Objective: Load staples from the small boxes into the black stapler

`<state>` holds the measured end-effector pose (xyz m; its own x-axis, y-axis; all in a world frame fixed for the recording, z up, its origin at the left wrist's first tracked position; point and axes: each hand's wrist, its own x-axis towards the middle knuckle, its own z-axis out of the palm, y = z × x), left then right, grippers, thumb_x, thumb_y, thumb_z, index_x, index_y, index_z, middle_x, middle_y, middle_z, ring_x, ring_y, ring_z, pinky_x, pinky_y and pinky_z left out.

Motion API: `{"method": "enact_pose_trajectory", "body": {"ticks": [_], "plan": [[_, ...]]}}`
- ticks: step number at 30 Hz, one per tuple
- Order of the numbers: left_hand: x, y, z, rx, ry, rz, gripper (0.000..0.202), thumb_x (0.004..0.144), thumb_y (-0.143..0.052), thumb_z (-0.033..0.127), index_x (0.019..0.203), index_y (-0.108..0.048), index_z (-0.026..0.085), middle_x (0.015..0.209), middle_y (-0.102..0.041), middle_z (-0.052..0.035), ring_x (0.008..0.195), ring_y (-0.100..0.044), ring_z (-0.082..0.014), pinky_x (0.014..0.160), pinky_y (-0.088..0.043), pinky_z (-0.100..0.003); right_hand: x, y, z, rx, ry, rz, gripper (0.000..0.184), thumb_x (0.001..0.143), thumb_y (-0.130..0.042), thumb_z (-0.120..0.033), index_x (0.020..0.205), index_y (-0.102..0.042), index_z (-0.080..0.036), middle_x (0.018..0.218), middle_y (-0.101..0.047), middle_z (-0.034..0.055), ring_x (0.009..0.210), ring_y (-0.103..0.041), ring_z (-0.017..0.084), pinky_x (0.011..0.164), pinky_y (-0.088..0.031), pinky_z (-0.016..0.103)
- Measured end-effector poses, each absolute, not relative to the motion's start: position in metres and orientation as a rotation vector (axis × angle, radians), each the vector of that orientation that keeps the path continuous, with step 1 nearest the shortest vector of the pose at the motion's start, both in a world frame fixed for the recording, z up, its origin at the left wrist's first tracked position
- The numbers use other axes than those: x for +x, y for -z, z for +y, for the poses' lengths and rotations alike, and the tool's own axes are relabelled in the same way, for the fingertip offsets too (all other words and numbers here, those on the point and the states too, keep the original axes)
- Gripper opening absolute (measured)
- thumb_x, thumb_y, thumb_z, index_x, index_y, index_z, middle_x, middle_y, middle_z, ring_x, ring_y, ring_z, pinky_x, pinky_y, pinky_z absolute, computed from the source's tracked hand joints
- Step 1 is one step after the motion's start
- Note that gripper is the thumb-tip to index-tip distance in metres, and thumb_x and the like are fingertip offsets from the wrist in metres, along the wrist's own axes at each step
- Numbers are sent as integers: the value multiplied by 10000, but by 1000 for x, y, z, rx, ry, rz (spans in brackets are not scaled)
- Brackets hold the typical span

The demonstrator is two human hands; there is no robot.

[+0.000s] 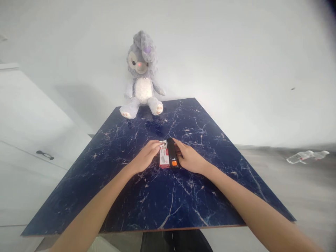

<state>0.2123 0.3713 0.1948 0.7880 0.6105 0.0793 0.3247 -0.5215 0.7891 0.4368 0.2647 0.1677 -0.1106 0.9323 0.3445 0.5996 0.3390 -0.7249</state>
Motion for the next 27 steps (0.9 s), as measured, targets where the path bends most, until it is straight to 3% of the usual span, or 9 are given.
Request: {"method": "enact_pose_trajectory", "body": {"ticks": [3,5,8,10,13,16,22,27], "plan": [[204,-200,376,2122,-346,617,526,999,-459,500,1496,-430,331,1513,-427,-110,1204,-590,-256,978,-528,-418,437,-170,264,-1411,-500,-1823,757,805,-457,-18,1527,-333,-207,1379,-598,134,1100,-675,234,948,-568,411],[200,-203,375,2169,-277,549,759,890,-656,494,1555,-311,376,1575,-344,-114,1208,-585,-277,959,-546,-428,441,-174,263,-1512,-522,-1787,764,806,-458,-24,1540,-321,-188,1372,-607,148,1047,-693,236,934,-568,414],[201,-203,365,2242,-266,530,1073,722,-837,404,1585,-199,421,1640,-233,-110,1140,-622,-287,912,-579,-441,447,-183,259,-1586,-763,-1720,782,828,-495,-72,1567,-276,-206,1340,-635,152,849,-724,210,777,-602,368],[205,-201,356,2266,-294,578,1057,736,-825,342,1582,-199,438,1658,-202,-99,1097,-648,-287,868,-595,-442,448,-191,254,-1493,-938,-1733,774,847,-549,-130,1563,-283,-257,1323,-651,123,825,-726,207,708,-605,345],[213,-194,347,2291,-373,645,993,764,-796,302,1575,-235,420,1638,-266,-102,1176,-620,-324,882,-585,-460,444,-201,250,-1387,-977,-1764,706,868,-637,-251,1517,-362,-287,1225,-701,80,914,-721,234,740,-605,363],[222,-184,347,2297,-466,663,983,732,-822,285,1558,-297,375,1571,-388,-113,1230,-589,-334,966,-544,-487,438,-201,249,-1478,-831,-1732,630,887,-659,-346,1466,-422,-277,1167,-718,84,891,-722,243,748,-591,374],[285,-166,365,2273,-510,644,1007,681,-846,279,1545,-328,292,1481,-472,-153,1013,-681,-262,946,-545,-468,467,-193,260,-1940,-446,-1571,557,906,-604,-380,1419,-462,-216,1077,-739,130,912,-723,316,784,-549,404],[383,-161,371,2303,-586,591,1003,641,-863,223,1516,-374,235,1438,-502,-175,1207,-589,-339,1055,-457,-520,520,-189,269,-2201,-223,-1308,488,961,-467,-456,1328,-532,-142,1100,-721,196,1012,-697,379,863,-518,471]]}}
